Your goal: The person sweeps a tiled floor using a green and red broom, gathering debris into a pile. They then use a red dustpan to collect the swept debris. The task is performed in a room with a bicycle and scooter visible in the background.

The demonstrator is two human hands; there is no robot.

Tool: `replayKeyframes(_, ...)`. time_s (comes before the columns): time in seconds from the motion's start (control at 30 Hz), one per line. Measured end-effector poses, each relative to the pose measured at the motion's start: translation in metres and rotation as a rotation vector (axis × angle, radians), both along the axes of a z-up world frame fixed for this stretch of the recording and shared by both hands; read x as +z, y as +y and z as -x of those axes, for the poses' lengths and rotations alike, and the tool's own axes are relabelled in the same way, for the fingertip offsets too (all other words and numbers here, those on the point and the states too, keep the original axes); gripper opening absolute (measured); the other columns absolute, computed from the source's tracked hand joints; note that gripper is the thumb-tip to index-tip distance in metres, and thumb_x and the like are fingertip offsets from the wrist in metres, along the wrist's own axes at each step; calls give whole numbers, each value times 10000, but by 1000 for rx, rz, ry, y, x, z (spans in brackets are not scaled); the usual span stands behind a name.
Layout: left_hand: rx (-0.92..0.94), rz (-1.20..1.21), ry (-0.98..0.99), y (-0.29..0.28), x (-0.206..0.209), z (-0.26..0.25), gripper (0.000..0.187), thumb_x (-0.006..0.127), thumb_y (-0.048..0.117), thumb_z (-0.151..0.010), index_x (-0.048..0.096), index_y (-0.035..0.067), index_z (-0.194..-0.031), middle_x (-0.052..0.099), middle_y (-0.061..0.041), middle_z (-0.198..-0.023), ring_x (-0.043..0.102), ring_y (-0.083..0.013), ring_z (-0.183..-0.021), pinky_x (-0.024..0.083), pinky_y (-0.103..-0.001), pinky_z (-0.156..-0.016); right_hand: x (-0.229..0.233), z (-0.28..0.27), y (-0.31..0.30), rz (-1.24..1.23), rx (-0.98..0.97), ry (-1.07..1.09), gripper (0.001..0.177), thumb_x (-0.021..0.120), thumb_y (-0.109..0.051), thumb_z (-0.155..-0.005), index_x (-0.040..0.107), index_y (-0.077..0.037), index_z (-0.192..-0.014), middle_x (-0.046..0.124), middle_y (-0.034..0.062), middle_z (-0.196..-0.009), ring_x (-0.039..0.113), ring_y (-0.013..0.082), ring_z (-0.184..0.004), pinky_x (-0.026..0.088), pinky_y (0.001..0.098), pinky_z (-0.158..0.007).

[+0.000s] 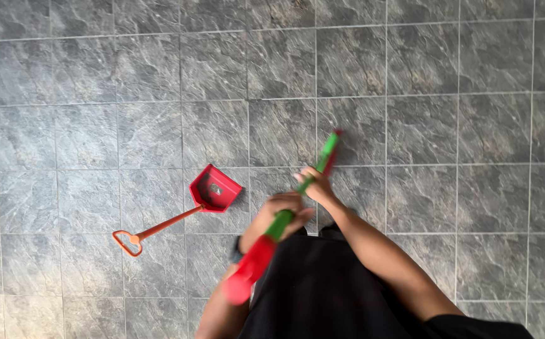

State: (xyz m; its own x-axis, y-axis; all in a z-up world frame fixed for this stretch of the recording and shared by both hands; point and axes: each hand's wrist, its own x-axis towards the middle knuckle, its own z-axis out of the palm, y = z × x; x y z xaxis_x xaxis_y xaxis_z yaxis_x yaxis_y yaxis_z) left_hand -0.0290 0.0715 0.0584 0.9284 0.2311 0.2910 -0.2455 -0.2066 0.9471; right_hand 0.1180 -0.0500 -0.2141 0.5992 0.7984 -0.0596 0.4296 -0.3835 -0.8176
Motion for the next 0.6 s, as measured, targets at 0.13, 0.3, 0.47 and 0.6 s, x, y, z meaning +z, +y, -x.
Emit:
replayKeyframes(0.13, 17, 35, -145, 21, 37, 15, 406, 764, 62, -924, 450, 48, -667, 531, -61, -645, 533, -207, -616, 470, -390, -666, 53, 3, 26, 259, -53, 290, 339, 667, -433, -977, 568, -110, -954, 665, 79, -749, 681, 232, -675, 518, 414, -606)
replayKeyframes(0.3, 155, 190, -106, 25, 46, 33, 332, 713, 168, -974, 567, 44, -704, 627, -44, -676, 631, -199, -647, 584, -371, -725, 54, 14, -9, 357, -47, 128, 292, 687, -369, -1002, 537, -119, -1006, 663, 99, -804, 660, 326, -734, 484, 462, -611)
replayKeyframes(0.47, 157, 398, 301, -18, 0, 10, 287, 648, 255, -986, 727, -17, -942, 759, -125, -936, 714, -199, -836, 585, -355, -786, 4, -2, -127, 215, -150, 271, 326, 729, -228, -902, 538, -124, -1145, 691, 114, -919, 712, 290, -839, 559, 429, -715)
replayKeyframes(0.6, 88, 359, 449, -91, -46, -28, 328, 633, 297, -999, 729, -16, -1014, 741, -132, -895, 697, -180, -816, 563, -324, -741, -8, -23, -201, 232, -294, 229, 448, 721, -170, -923, 486, -99, -1298, 675, 173, -1051, 693, 315, -980, 543, 428, -851)
